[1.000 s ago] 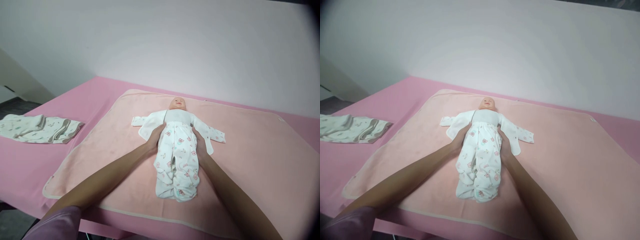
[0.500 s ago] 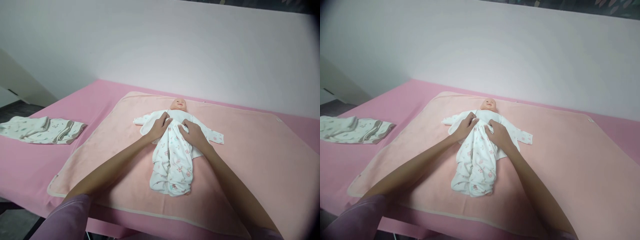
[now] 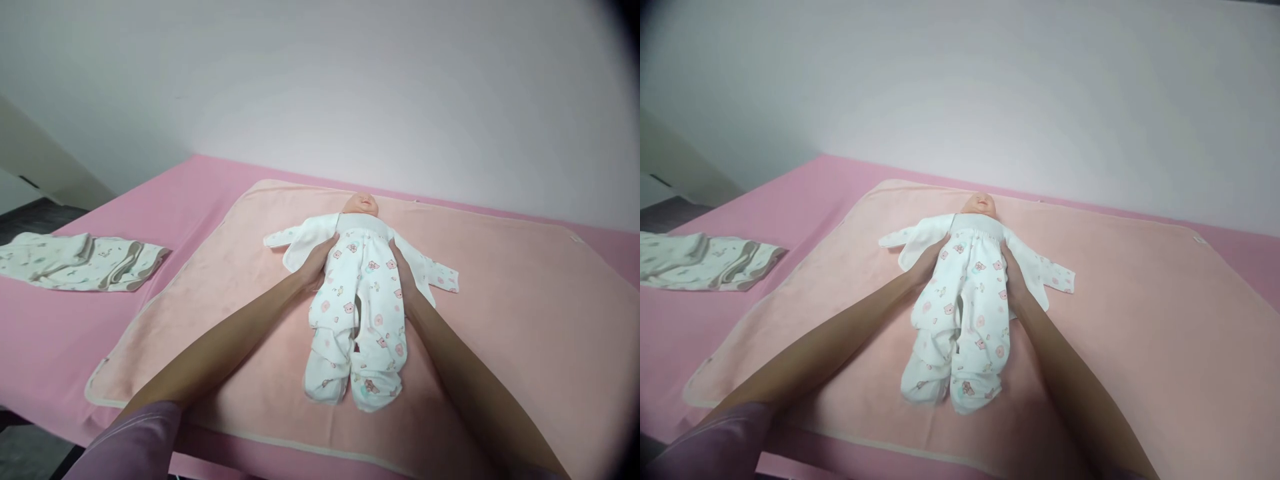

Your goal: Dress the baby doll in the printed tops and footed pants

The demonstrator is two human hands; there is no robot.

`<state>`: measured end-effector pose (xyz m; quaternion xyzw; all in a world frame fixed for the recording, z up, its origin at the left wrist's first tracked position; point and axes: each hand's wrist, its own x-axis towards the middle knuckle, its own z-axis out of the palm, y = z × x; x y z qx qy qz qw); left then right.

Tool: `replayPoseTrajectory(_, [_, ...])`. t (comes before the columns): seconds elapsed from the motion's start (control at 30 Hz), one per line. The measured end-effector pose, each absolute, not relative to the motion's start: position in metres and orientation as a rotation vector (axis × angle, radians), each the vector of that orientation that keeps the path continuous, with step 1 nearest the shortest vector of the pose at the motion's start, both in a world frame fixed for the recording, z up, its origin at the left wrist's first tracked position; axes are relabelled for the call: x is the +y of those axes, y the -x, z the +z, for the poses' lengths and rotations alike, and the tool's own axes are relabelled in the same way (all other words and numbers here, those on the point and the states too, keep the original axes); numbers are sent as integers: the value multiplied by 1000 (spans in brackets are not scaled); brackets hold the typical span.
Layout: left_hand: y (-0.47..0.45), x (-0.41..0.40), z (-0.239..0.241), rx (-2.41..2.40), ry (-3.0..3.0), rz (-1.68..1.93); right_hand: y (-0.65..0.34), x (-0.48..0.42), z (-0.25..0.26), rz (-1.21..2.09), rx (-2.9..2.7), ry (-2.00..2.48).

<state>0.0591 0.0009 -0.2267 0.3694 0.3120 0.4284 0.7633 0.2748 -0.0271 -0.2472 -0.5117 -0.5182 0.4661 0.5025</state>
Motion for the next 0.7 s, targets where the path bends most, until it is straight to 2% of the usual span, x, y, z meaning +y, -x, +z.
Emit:
replayPoseTrajectory(0.1, [-49,4,-228,820,-1095,1023,-287,-22,-244,1060,-1322,1223])
replayPoseTrajectory(0.3, [-38,16,-214,996,-1956,1096,-290,-18,-213,476,-1917,1237])
replayPoseTrajectory(0.37, [-43,24,-208,1023,-1947,1077,-283,-11,-207,440,-1879,1235])
replayPoseTrajectory(0.57, [-57,33,-209,1208,-1694,1061,-283,12,-223,712,-1440,1480])
replayPoseTrajectory(0.7, [-57,31,-204,1163,-1922,1080,-284,12,-217,463,-1715,1455])
